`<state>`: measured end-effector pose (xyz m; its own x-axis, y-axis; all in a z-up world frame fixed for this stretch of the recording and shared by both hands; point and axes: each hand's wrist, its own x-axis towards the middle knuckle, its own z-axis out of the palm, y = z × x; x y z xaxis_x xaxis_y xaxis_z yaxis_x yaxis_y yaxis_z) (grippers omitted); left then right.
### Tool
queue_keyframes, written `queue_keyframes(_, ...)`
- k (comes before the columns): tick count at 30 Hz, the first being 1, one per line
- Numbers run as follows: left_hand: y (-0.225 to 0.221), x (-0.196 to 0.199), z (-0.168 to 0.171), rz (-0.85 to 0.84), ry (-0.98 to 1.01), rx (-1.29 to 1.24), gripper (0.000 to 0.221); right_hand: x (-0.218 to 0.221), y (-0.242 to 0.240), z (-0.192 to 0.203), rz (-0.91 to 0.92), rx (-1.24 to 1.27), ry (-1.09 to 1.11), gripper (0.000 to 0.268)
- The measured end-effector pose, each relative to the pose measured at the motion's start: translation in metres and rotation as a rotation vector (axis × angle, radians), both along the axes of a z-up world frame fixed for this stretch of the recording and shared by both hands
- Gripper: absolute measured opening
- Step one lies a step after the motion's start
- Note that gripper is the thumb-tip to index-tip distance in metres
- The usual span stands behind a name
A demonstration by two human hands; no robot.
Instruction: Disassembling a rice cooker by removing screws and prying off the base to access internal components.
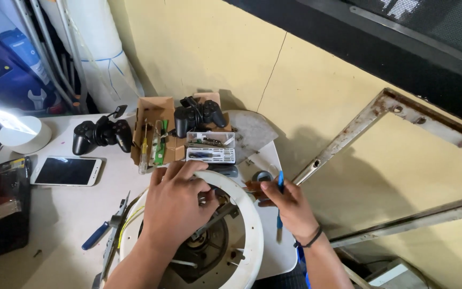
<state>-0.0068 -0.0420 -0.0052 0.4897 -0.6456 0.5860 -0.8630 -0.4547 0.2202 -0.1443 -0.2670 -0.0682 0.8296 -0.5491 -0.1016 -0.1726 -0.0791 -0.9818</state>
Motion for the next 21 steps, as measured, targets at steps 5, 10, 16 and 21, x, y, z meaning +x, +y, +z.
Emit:
queue_keyframes(5, 0.004, 0.001, -0.001, 0.008, 0.031, 0.040, 0.013, -0.001, 0.013, -0.013, -0.023, 0.140, -0.357, 0.042)
queue_keyframes(10, 0.004, 0.001, 0.001, 0.008, 0.072, 0.060, 0.015, -0.009, 0.027, 0.013, -0.089, 0.027, -0.263, 0.034)
queue_keyframes(16, 0.004, 0.001, 0.000, 0.014, 0.068, 0.049, 0.015, -0.006, 0.020, 0.020, -0.080, -0.066, -0.315, 0.042)
queue_keyframes(21, 0.004, 0.002, 0.000, 0.010, 0.063, 0.059, 0.015, -0.009, 0.028, 0.016, -0.110, 0.004, -0.375, 0.043)
